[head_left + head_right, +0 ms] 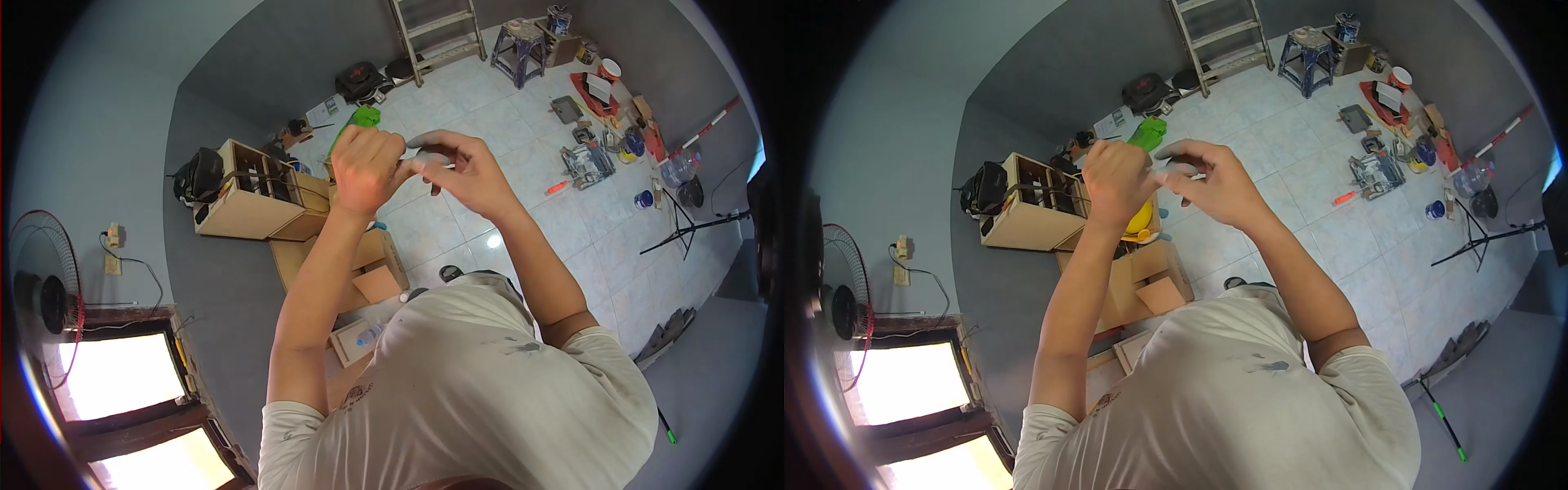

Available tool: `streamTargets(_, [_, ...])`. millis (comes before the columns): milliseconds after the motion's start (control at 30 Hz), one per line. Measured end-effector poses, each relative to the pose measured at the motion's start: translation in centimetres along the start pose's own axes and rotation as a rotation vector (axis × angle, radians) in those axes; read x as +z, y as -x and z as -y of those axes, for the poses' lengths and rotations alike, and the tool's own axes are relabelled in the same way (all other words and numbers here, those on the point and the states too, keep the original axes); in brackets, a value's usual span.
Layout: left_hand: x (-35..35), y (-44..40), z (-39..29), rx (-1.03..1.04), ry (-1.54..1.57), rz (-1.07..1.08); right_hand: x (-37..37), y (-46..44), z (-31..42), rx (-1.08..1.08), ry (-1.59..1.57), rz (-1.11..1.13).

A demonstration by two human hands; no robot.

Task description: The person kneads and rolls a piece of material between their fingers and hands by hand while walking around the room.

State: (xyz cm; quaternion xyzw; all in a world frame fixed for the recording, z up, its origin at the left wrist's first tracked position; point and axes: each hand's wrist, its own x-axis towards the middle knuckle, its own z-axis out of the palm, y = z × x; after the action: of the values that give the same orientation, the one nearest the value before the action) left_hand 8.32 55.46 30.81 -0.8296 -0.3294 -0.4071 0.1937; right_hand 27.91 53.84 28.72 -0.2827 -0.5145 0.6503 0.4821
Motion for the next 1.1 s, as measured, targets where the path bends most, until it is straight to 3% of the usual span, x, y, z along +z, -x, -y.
streamTargets(67, [0.2, -0.7, -0.4, 0.053, -0.006, -0.007, -0.3, 0.1, -0.7, -0.054, 0.106, 0.03])
streamTargets(200, [0.9, -0.9, -1.3, 0.048, 0.06, 0.006, 0.0, 0.3, -2.3, -0.341, 0.34, -0.135])
streamTargets(300, [1.6, -0.7, -3.3, -0.108, 0.167, 0.0, 0.1, 1.7, -2.4, -0.502, 0.589, -0.298])
streamTargets(367, [2.0, 0.0, -4.2, -0.492, 0.219, 0.113, 0.0, 2.7, -2.4, -0.549, 0.725, -0.362])
streamTargets(433, [1.8, 0.1, -3.9, -0.562, 0.333, 0.121, 0.0, 3.6, -2.3, -0.825, 0.908, -0.393])
streamTargets(500, [1.3, 0.1, -3.6, -0.768, 0.44, 0.209, 0.3, 5.3, -1.9, -0.773, 0.932, -0.359])
streamTargets(600, [0.6, 0.4, -3.8, -0.763, 0.509, 0.33, 0.2, 7.2, -2.1, -0.776, 0.942, -0.276])
streamTargets(733, [-1.1, 0.4, -6.7, -0.793, 0.672, 0.49, 0.3, 10.7, -1.4, -0.548, 0.886, -0.195])
streamTargets(900, [-1.9, 1.8, -9.4, -0.734, 0.776, 0.579, 1.9, 15.3, -0.8, -0.408, 0.868, -0.266])
streamTargets(1100, [-2.3, 3.8, -13.6, -0.59, 0.76, 0.627, 3.4, 20.3, -0.7, -0.229, 0.964, -0.145])
